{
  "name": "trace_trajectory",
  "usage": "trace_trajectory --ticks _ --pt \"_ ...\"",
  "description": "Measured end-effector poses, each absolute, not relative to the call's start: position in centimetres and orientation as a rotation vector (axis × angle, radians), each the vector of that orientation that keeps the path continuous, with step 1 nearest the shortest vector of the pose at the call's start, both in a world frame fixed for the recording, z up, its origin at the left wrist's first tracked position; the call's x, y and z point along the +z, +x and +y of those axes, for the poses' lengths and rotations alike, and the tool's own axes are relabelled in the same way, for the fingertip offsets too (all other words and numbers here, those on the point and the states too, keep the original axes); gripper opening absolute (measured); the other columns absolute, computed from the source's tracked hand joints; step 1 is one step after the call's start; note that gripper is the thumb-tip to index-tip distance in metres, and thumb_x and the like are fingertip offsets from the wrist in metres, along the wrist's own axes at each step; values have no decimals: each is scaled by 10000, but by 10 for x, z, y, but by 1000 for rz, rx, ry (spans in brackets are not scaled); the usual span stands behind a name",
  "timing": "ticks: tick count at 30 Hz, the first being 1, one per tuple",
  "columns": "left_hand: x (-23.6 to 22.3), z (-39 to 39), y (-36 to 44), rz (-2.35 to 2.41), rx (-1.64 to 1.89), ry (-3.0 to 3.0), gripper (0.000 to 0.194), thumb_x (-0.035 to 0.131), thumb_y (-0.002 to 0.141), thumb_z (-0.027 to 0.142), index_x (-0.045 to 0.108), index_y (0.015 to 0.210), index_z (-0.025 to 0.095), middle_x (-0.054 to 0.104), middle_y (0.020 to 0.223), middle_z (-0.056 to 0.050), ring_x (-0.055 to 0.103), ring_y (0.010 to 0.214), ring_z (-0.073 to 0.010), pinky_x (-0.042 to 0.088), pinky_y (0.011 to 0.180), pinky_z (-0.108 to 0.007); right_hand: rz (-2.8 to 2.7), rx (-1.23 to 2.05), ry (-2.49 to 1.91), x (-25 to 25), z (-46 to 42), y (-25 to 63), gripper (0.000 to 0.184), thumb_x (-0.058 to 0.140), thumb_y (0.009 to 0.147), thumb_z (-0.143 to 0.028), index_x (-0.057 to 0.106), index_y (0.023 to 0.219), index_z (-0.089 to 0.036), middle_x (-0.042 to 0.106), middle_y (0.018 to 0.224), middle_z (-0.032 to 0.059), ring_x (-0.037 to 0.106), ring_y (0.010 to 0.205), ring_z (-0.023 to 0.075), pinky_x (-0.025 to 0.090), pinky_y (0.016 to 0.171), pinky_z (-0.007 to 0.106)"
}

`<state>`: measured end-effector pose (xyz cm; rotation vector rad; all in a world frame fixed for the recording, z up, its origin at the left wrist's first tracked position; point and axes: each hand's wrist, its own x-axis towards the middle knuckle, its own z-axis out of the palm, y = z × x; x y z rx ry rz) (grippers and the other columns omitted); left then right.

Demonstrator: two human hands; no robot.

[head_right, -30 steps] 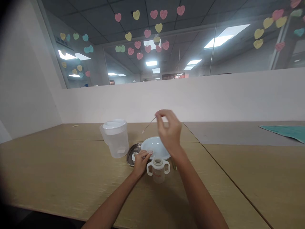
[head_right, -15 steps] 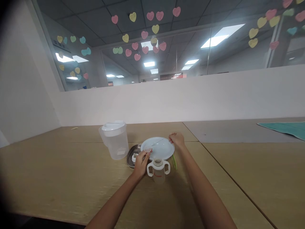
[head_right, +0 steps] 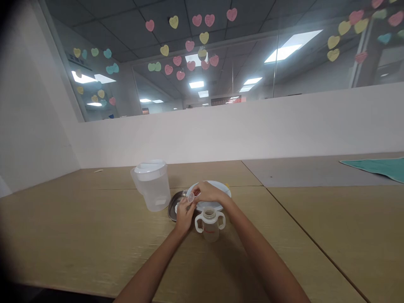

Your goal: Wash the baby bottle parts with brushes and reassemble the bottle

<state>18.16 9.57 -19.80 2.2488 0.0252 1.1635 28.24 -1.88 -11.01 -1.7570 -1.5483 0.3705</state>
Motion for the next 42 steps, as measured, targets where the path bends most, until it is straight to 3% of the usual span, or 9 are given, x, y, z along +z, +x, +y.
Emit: trace_trajectory --ticks 7,13,16,20,24,27,31,35,42 --pt "-184 107 173 153 1339 2330 200 525 828 331 664 920 223 626 867 -35 528 857 -178 392 795 -307 -1226 418 -1556 -119 -12 290 262 652 638 -315 614 829 -140 666 825 39 604 780 145 453 699 237" --pt "-179 124 164 409 1501 2283 255 429 864 279 668 831 198 618 794 -39 534 811 -172 381 765 -288 -1334 231 -2199 -117 -28 307 147 587 683 -253 655 774 -160 665 695 21 599 654 136 415 569 207" --pt "-180 131 165 540 1465 2303 274 414 861 279 667 804 190 621 782 -44 540 801 -173 382 751 -281 -1297 134 -2424 -125 -29 309 47 640 573 -134 656 616 -142 666 677 65 601 662 181 400 575 238" --pt "-184 136 168 652 1320 2425 247 434 835 264 670 814 194 639 808 -44 550 808 -173 382 762 -278 -1232 83 -2518 -146 -22 306 105 656 472 -33 631 510 -128 659 632 97 599 637 209 388 559 252" --pt "-189 139 171 735 1118 2539 235 445 809 234 672 864 209 648 876 -42 554 868 -180 382 790 -277 -1254 -24 -2398 -156 -9 302 52 626 639 -169 676 645 -159 676 695 48 602 661 156 391 586 212" --pt "-191 139 173 776 976 2611 229 464 783 224 672 880 206 644 902 -52 554 896 -189 386 803 -280 -1186 -223 -2288 -143 -7 302 248 446 824 -267 670 869 -171 679 864 61 602 785 155 398 671 222" --pt "-197 141 175 750 904 2658 218 499 729 188 673 861 180 639 896 -78 555 885 -204 397 797 -294 -1087 -459 -1951 -105 -21 294 294 433 836 -367 645 864 -165 669 811 66 595 717 164 415 643 241" --pt "-202 143 177 712 875 2693 211 489 717 145 666 830 163 631 867 -91 560 853 -204 405 777 -304 -1107 -307 -1715 -66 -49 269 314 469 803 -416 626 850 -148 636 721 45 573 630 142 433 608 246" --pt "-204 143 177 666 932 2688 200 493 710 95 657 808 152 632 828 -101 570 813 -209 418 747 -310 -1468 197 -1861 -41 -83 240 242 513 766 -363 640 799 -160 614 643 18 558 607 131 409 565 229"
